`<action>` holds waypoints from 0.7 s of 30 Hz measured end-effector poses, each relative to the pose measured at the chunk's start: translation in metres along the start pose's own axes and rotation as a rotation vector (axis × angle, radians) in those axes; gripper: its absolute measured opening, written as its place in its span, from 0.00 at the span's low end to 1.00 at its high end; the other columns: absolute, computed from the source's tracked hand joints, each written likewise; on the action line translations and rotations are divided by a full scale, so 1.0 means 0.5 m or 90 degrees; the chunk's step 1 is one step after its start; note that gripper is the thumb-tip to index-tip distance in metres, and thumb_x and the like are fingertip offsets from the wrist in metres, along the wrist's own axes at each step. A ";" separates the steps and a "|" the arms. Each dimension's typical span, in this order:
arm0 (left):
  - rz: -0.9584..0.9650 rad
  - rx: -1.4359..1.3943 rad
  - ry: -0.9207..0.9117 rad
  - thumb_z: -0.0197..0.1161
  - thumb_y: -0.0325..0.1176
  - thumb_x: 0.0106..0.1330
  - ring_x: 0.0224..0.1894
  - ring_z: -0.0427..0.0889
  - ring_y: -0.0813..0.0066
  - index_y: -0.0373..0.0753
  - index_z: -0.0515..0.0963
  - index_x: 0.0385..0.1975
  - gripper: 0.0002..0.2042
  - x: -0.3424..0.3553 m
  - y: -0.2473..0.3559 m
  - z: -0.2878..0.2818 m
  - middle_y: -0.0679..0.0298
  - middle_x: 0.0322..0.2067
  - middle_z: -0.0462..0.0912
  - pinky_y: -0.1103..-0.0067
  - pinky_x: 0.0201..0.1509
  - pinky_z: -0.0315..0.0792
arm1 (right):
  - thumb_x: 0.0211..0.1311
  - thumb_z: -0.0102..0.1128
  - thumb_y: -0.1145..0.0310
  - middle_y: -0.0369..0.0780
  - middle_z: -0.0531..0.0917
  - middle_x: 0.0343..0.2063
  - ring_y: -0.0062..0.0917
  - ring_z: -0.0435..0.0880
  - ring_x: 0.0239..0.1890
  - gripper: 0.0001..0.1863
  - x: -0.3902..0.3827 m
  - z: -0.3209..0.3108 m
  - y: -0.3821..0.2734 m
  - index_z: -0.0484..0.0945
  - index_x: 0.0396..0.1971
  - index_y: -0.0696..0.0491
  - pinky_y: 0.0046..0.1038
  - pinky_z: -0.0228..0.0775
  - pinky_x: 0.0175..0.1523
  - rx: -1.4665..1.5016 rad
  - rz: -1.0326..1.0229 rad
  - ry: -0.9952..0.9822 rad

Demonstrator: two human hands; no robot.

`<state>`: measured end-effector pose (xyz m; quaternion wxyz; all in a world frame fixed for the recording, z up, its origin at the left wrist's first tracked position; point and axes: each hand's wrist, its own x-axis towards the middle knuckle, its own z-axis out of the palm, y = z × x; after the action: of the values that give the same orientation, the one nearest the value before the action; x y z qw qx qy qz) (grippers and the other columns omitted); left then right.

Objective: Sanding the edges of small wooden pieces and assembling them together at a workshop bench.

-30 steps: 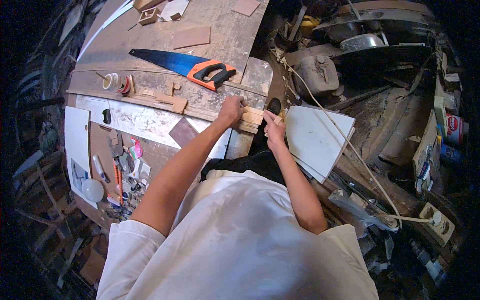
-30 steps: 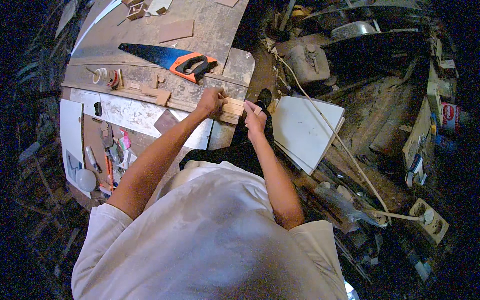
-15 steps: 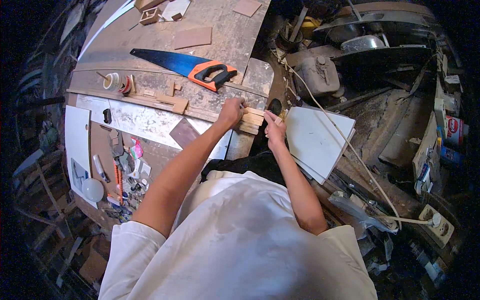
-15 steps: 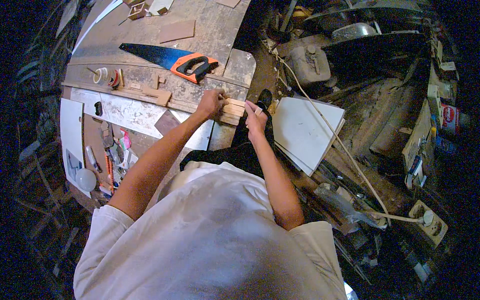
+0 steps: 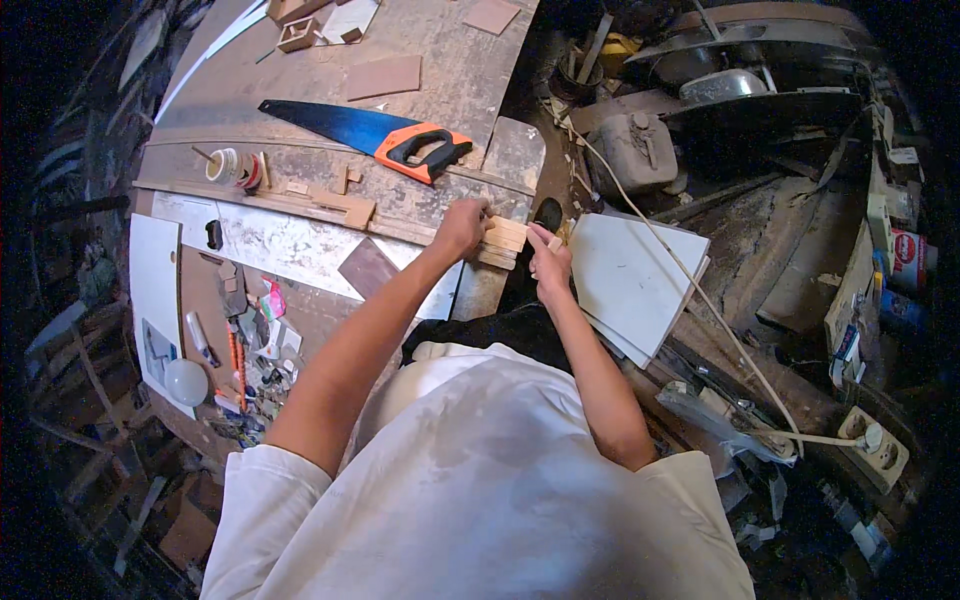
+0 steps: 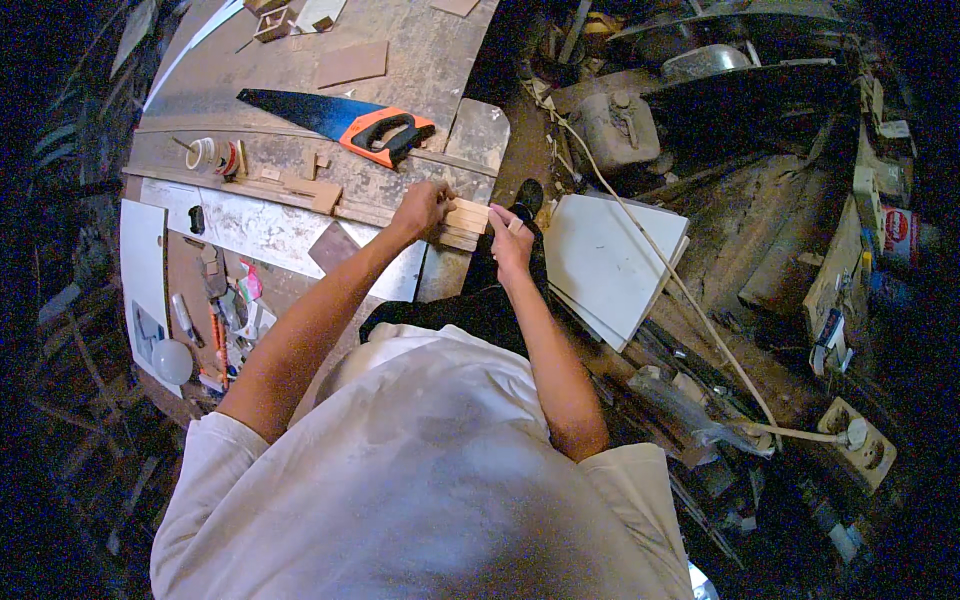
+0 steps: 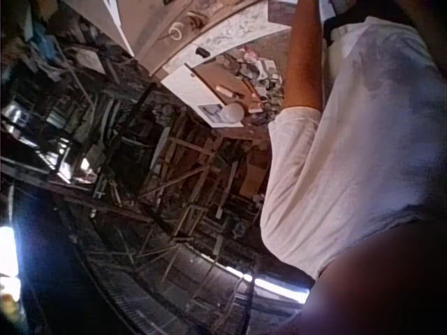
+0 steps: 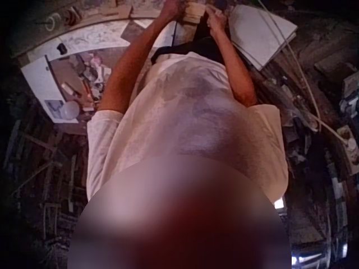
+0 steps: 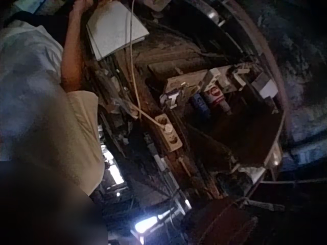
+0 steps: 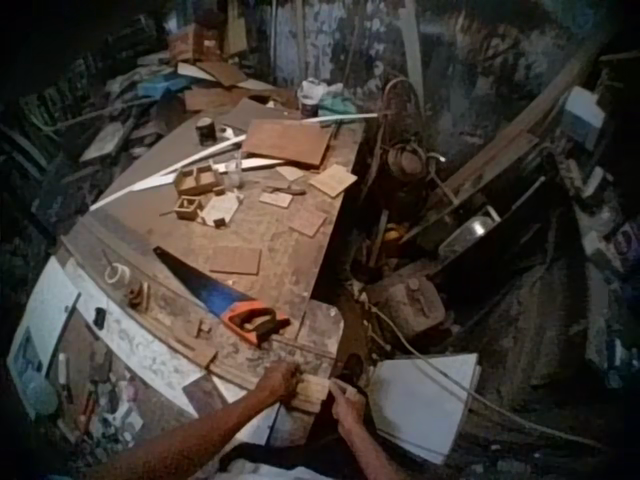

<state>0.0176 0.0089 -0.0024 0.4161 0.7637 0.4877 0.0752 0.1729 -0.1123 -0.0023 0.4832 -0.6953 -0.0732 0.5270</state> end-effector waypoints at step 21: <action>-0.049 -0.031 0.026 0.74 0.31 0.52 0.31 0.87 0.63 0.35 0.85 0.35 0.12 0.011 -0.020 0.012 0.50 0.30 0.86 0.71 0.36 0.78 | 0.64 0.64 0.60 0.41 0.86 0.44 0.23 0.82 0.47 0.16 0.005 -0.002 -0.012 0.85 0.46 0.53 0.24 0.68 0.56 -0.241 -0.134 0.017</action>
<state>0.0169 0.0117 -0.0149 0.4273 0.7322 0.5233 0.0866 0.1770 -0.1080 0.0003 0.3971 -0.7691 -0.2364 0.4414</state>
